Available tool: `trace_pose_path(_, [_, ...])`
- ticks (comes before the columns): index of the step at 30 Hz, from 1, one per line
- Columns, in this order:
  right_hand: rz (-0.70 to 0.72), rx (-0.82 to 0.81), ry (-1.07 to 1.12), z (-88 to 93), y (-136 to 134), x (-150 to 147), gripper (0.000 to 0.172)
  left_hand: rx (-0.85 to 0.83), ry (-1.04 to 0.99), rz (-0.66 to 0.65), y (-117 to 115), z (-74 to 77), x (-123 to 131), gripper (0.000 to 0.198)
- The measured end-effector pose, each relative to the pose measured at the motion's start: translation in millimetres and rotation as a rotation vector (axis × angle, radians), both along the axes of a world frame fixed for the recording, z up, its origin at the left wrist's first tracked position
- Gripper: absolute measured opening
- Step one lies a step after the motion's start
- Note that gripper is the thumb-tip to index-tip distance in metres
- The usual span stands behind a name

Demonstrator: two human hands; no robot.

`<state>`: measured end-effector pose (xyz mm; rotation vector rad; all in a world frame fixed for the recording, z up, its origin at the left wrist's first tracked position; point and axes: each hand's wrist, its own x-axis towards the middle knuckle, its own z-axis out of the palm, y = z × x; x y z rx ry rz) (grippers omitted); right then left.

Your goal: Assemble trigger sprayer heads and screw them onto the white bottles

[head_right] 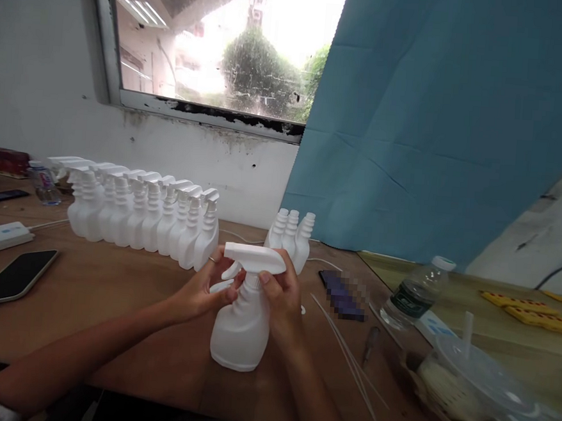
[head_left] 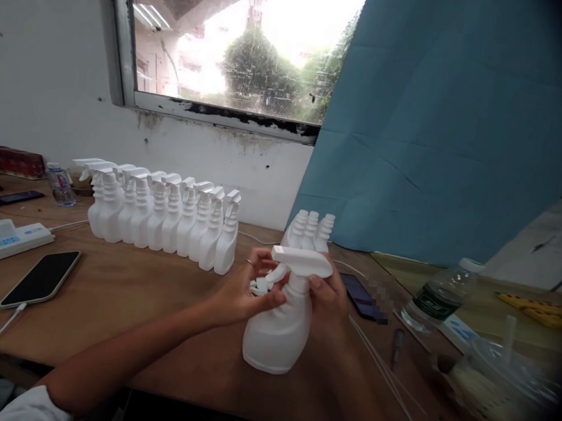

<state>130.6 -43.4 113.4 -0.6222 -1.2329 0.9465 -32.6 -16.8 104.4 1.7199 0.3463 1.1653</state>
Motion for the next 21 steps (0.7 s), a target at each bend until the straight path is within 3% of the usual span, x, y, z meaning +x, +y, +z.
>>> trace_pose_path(4, [0.035, -0.007, -0.012, -1.2, -2.5, -3.2, 0.025, 0.187, -0.075, 0.094, -7.0, 35.4, -1.3, 0.044])
trace_pose_path(7, [0.090, -0.022, -0.002, -4.2, -3.1, -2.8, 0.032, 0.148, 0.005, 0.127, -11.2, 52.8, 3.5, 0.028])
trace_pose_path(15, [0.230, -0.036, -0.093, -16.8, -3.5, 12.0, 0.025, 0.063, 0.014, 0.050, -7.2, 60.5, 1.3, 0.024])
trace_pose_path(21, [0.196, -0.090, -0.020, -17.0, -3.3, 6.2, 0.024, 0.102, 0.045, 0.111, -8.0, 65.1, 0.4, 0.024])
